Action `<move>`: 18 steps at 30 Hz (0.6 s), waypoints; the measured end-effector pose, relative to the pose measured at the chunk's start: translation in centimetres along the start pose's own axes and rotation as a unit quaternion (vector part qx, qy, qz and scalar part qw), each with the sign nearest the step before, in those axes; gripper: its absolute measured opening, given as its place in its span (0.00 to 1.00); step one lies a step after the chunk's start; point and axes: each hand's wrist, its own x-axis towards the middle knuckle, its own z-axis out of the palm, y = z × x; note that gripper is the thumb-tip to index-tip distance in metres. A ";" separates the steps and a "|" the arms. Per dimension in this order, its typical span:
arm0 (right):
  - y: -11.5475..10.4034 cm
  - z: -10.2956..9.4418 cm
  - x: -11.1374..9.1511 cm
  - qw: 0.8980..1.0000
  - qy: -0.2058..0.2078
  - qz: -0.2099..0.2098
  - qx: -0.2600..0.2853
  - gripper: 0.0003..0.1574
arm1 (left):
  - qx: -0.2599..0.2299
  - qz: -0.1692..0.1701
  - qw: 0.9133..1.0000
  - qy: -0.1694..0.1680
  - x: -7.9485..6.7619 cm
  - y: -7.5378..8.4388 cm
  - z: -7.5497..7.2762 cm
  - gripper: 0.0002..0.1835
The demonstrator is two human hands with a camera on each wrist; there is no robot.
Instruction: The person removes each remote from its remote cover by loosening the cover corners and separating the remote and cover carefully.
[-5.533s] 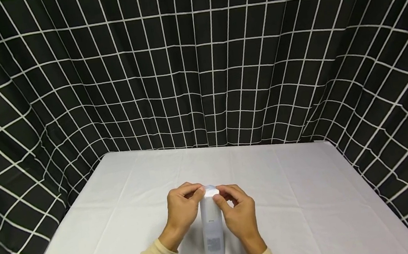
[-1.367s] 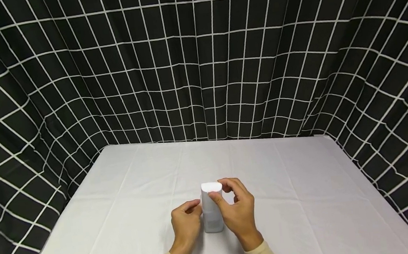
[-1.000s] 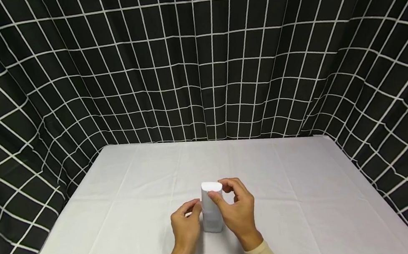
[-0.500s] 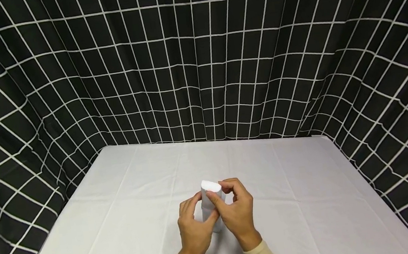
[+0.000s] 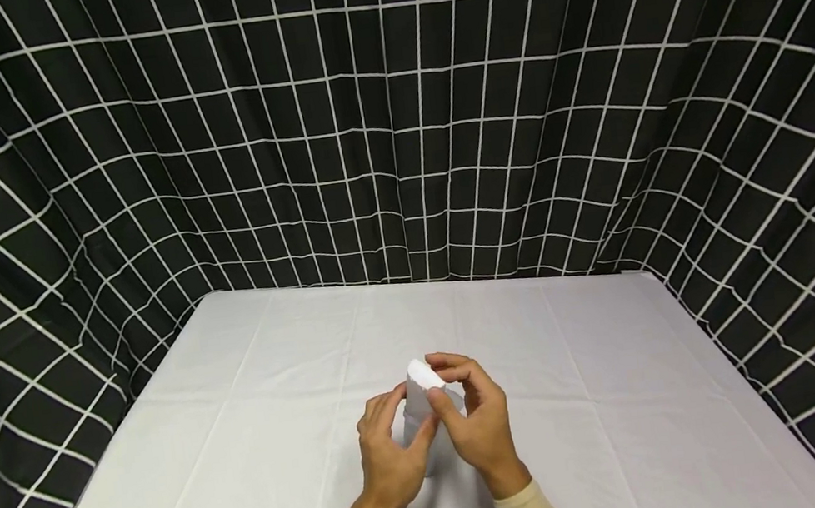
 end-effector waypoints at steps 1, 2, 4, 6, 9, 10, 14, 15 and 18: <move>0.0 -0.1 0.0 1.000 -0.009 0.005 0.008 0.12 | -0.004 0.000 1.000 -0.010 -0.1 -0.1 -0.1 0.26; -0.1 -0.1 0.0 1.000 -0.018 0.010 0.015 0.12 | -0.009 0.000 1.000 -0.020 -0.1 -0.1 -0.1 0.26; -0.2 -0.2 0.0 0.999 -0.034 0.017 0.024 0.13 | -0.018 0.001 0.999 -0.033 -0.2 -0.1 -0.2 0.27; -0.2 -0.1 0.0 0.998 -0.044 0.023 0.031 0.14 | -0.029 0.003 0.999 -0.043 -0.3 -0.2 -0.3 0.27; -0.1 -0.1 -0.1 0.998 -0.051 0.022 0.035 0.15 | -0.043 0.014 0.998 -0.052 -0.3 -0.3 -0.4 0.27; -0.1 -0.1 -0.1 0.998 -0.052 0.021 0.036 0.15 | -0.047 0.017 0.997 -0.056 -0.3 -0.3 -0.4 0.27; 0.1 -0.2 0.0 0.998 -0.055 0.013 0.041 0.17 | -0.056 0.046 0.996 -0.060 -0.1 -0.7 -0.4 0.25; 0.1 -0.2 0.0 0.998 -0.055 0.012 0.040 0.18 | -0.057 0.051 0.995 -0.062 0.0 -0.8 -0.4 0.25; 0.1 -0.3 0.1 0.998 -0.058 0.010 0.026 0.24 | -0.065 0.052 0.994 -0.072 0.1 -1.0 -0.5 0.25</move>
